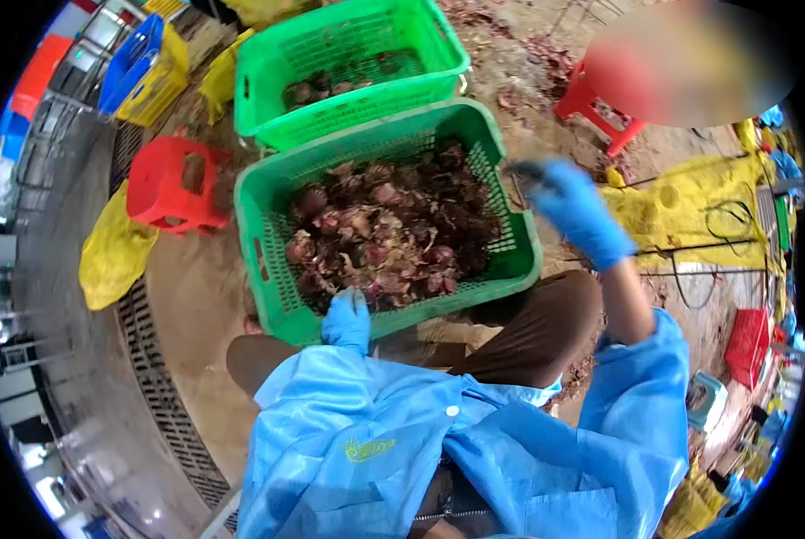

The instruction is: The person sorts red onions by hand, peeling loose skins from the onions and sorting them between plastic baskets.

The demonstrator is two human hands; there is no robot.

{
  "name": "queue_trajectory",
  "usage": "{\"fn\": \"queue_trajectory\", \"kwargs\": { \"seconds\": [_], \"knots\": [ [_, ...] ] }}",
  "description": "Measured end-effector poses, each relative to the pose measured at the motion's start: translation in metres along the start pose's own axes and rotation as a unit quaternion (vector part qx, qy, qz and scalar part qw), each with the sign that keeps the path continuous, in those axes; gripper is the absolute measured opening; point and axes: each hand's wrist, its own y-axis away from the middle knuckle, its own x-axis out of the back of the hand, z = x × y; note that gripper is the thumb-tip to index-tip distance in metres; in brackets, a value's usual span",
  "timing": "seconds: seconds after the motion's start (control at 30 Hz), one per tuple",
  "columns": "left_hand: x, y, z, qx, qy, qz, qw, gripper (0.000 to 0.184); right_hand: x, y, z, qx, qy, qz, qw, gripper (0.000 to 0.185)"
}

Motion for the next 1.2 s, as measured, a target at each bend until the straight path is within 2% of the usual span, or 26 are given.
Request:
{"fn": "queue_trajectory", "kwargs": {
  "seconds": [0.03,0.07,0.13,0.17,0.2,0.27,0.3,0.37,0.4,0.43,0.47,0.53,0.57,0.6,0.67,0.7,0.8,0.83,0.87,0.97,1.0,1.07,1.1,1.13,1.2],
  "knots": [
    [0.016,0.006,0.019,0.012,-0.003,-0.006,1.000,0.042,-0.035,-0.015,0.007,-0.073,0.036,-0.136,0.987,0.030],
    [0.020,0.008,0.024,0.017,-0.012,0.001,1.000,0.039,-0.085,-0.019,0.029,0.004,0.004,-0.181,0.984,0.030],
    [0.016,0.006,0.022,0.020,-0.014,0.006,1.000,0.036,-0.156,-0.026,0.040,-0.069,0.078,-0.335,0.936,0.035],
    [0.017,0.006,0.023,-0.023,-0.043,0.031,0.998,0.033,-0.188,-0.027,0.047,-0.087,0.074,-0.383,0.917,0.043],
    [0.019,0.006,0.024,-0.012,-0.038,0.019,0.999,0.034,-0.217,-0.027,0.055,-0.105,0.072,-0.429,0.894,0.051],
    [0.023,0.004,0.026,-0.005,-0.036,-0.001,0.999,0.031,-0.250,-0.020,0.051,-0.157,0.026,-0.470,0.868,0.068],
    [0.018,0.005,0.022,-0.030,-0.027,0.028,0.999,0.029,-0.267,-0.015,0.045,-0.198,0.042,-0.490,0.848,0.077],
    [0.014,0.004,0.018,-0.031,-0.030,0.034,0.998,0.028,-0.289,-0.007,0.038,-0.237,0.064,-0.507,0.826,0.079],
    [0.015,0.003,0.019,-0.042,-0.031,0.044,0.998,0.027,-0.292,-0.006,0.031,-0.273,0.087,-0.510,0.811,0.080],
    [0.016,0.004,0.020,-0.051,-0.023,0.052,0.997,0.026,-0.294,-0.007,0.031,-0.283,0.077,-0.511,0.808,0.088],
    [0.016,0.004,0.019,-0.047,-0.022,0.053,0.997,0.026,-0.298,-0.003,0.046,-0.280,0.079,-0.513,0.808,0.088],
    [0.016,0.003,0.018,-0.053,-0.021,0.045,0.997,0.026,-0.306,0.007,0.084,-0.240,-0.113,-0.473,0.840,0.092],
    [0.016,0.001,0.019,-0.049,-0.016,0.049,0.998,0.026,-0.284,0.004,0.077,-0.276,-0.201,-0.446,0.828,0.093],
    [0.017,0.002,0.020,-0.046,-0.018,0.056,0.997,0.026,-0.289,0.005,0.091,-0.240,-0.316,-0.414,0.819,0.074],
    [0.016,0.009,0.020,-0.043,-0.016,0.061,0.997,0.026,-0.266,0.003,0.073,-0.259,-0.547,-0.366,0.707,0.060],
    [0.017,0.009,0.020,-0.044,-0.024,0.059,0.997,0.027,-0.242,0.005,0.058,-0.379,-0.558,-0.328,0.661,0.048],
    [0.014,0.004,0.018,-0.054,-0.012,0.061,0.997,0.028,-0.236,0.010,0.044,-0.406,-0.685,-0.202,0.570,0.045],
    [0.017,0.005,0.021,-0.042,-0.020,0.051,0.998,0.028,-0.251,0.011,0.055,-0.409,-0.717,-0.188,0.532,0.046],
    [0.019,0.006,0.022,-0.028,-0.029,0.041,0.998,0.028,-0.249,0.010,0.049,-0.406,-0.717,-0.187,0.534,0.046],
    [0.017,0.008,0.021,-0.051,-0.034,0.081,0.995,0.026,-0.251,0.007,0.024,-0.407,-0.807,-0.131,0.409,0.046],
    [0.017,0.009,0.021,-0.052,-0.032,0.083,0.995,0.026,-0.246,0.007,0.017,-0.406,-0.806,-0.130,0.410,0.046],
    [0.019,0.007,0.022,-0.038,-0.013,0.057,0.998,0.028,-0.236,0.008,0.004,-0.333,-0.851,-0.200,0.353,0.047],
    [0.022,0.007,0.024,-0.039,-0.012,0.059,0.997,0.028,-0.238,0.006,-0.003,-0.392,-0.833,-0.137,0.365,0.049],
    [0.025,0.006,0.025,-0.031,-0.013,0.038,0.999,0.029,-0.237,0.006,-0.010,-0.391,-0.833,-0.138,0.367,0.049],
    [0.028,0.005,0.027,-0.022,-0.012,0.018,1.000,0.029,-0.226,0.006,-0.027,-0.402,-0.854,-0.111,0.310,0.054]
  ]
}}
